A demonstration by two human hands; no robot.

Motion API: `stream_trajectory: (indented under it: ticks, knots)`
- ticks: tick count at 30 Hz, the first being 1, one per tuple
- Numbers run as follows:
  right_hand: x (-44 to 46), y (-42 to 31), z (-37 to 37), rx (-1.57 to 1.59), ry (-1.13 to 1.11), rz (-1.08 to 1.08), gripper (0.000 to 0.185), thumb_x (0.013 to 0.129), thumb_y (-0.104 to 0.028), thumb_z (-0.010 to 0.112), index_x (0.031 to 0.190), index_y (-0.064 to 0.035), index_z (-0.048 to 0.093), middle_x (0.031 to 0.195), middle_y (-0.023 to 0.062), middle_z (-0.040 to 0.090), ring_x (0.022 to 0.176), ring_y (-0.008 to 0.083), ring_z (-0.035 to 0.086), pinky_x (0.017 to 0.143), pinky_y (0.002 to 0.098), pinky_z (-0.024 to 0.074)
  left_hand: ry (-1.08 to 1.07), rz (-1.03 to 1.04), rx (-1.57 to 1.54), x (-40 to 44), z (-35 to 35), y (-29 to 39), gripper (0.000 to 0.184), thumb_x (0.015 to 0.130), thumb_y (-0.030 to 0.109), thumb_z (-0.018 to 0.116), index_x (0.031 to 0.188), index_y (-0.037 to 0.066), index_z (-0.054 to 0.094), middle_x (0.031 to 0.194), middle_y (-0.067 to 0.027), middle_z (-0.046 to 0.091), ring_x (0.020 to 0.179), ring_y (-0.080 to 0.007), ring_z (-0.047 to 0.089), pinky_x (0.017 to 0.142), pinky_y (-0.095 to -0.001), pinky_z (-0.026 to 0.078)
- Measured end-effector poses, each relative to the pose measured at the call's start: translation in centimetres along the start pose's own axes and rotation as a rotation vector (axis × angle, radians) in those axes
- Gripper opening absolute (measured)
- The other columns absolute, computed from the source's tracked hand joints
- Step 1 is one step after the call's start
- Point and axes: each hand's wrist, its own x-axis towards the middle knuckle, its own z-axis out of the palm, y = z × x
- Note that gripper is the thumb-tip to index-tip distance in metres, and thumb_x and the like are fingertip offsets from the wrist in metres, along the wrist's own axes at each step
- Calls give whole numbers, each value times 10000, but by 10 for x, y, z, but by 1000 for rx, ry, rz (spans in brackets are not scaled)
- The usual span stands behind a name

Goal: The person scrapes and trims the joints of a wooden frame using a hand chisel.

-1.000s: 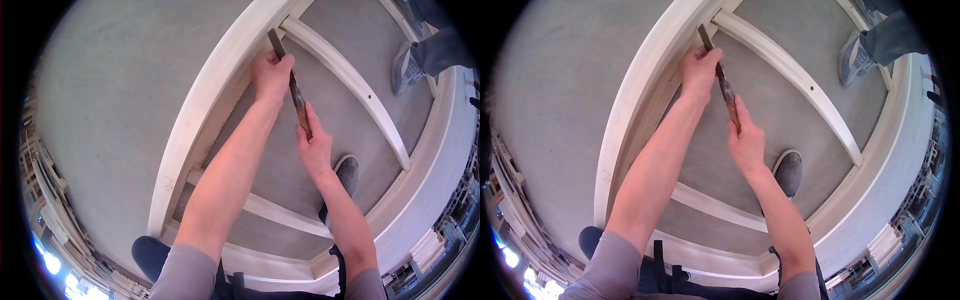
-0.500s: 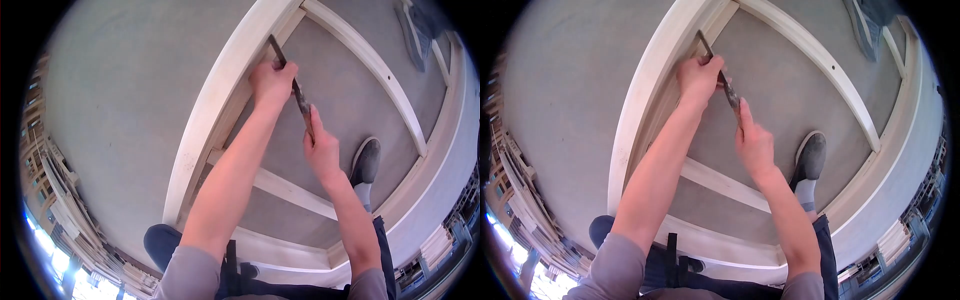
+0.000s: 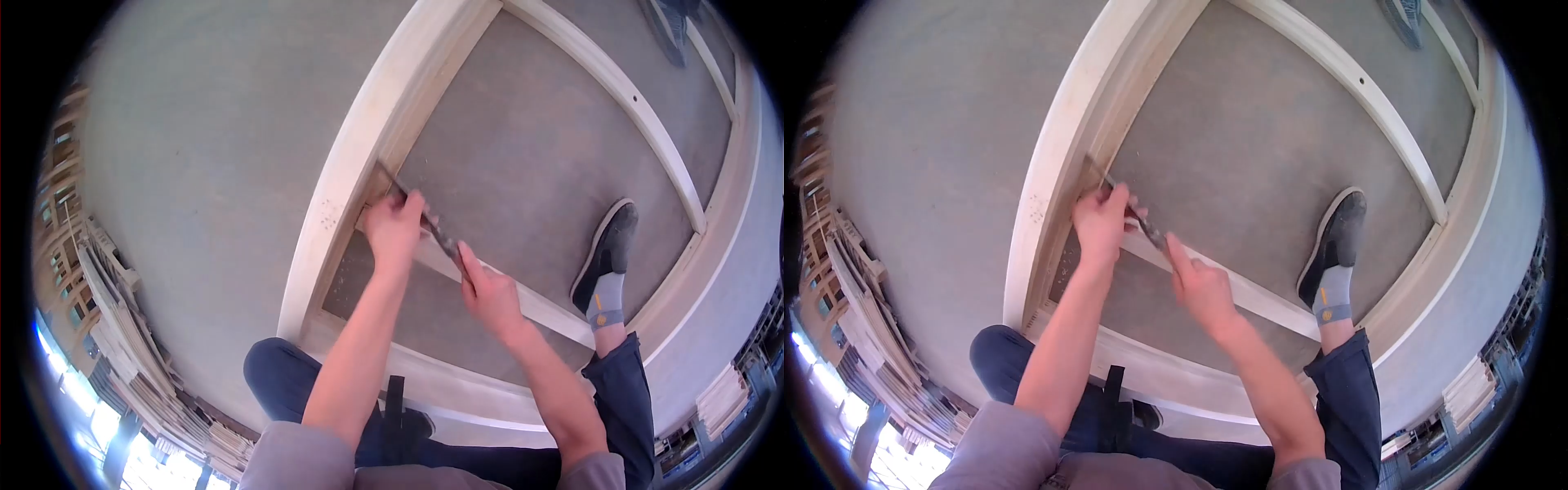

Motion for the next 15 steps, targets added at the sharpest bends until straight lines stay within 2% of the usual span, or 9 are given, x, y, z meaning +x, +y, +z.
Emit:
stream_trajectory:
  ticks: [2, 3, 5, 6, 7, 9, 12, 15]
  knots:
    - [-3, 6, -6, 31, 42, -24, 582, 892, -50, 635, 1459, -89, 508, 716, 148, 657, 594, 347, 654, 554, 447, 538, 88, -2, 84, -11, -8, -13, 222, 968, 169, 621, 905, -36, 677, 819, -76, 722, 687, -169, 725, 521, -285, 525]
    - [2, 9, -10, 42, 68, -34, 576, 899, -48, 629, 1460, -93, 508, 724, 145, 664, 604, 350, 658, 560, 443, 542, 69, 57, 105, -13, 1, 2, 273, 948, 211, 652, 900, -53, 702, 794, -71, 733, 650, -158, 707, 550, -277, 523]
    - [26, 6, -14, 190, 302, 15, 566, 917, -50, 617, 1468, -106, 501, 751, 156, 673, 626, 367, 660, 576, 444, 536, 15, 304, 320, 5, 39, 39, 342, 902, 276, 682, 854, -61, 716, 711, -82, 719, 618, -158, 687, 576, -292, 520]
    - [40, 5, -21, 264, 413, 40, 561, 927, -51, 612, 1473, -113, 498, 764, 161, 677, 638, 376, 661, 585, 444, 534, 69, 453, 479, 21, 61, 57, 397, 845, 338, 698, 801, -56, 705, 644, -97, 687, 595, -159, 662, 598, -322, 517]
    - [57, 9, -29, 253, 435, 63, 557, 933, -51, 608, 1475, -120, 498, 777, 170, 677, 644, 382, 660, 592, 449, 528, 36, 412, 464, 29, 82, 83, 388, 826, 339, 689, 784, -47, 700, 612, -101, 667, 584, -180, 655, 616, -341, 519]
    - [97, 17, -44, 237, 482, 107, 550, 946, -50, 602, 1479, -136, 498, 802, 187, 677, 656, 395, 657, 605, 458, 517, 66, 536, 508, 52, 110, 115, 409, 823, 321, 673, 670, -58, 674, 545, -93, 634, 539, -205, 651, 619, -341, 534]
    - [129, 24, -67, 195, 403, 190, 559, 937, -44, 611, 1478, -138, 506, 799, 209, 659, 655, 395, 649, 616, 474, 502, 44, 517, 459, 82, 127, 132, 425, 828, 332, 662, 646, -53, 668, 519, -103, 617, 523, -213, 643, 617, -357, 541]
    - [127, 33, -62, 185, 442, 148, 568, 932, -41, 617, 1479, -145, 508, 773, 205, 650, 640, 391, 640, 607, 471, 501, 31, 524, 592, 91, 131, 131, 429, 850, 343, 650, 657, -39, 686, 542, -128, 636, 532, -243, 657, 626, -372, 542]
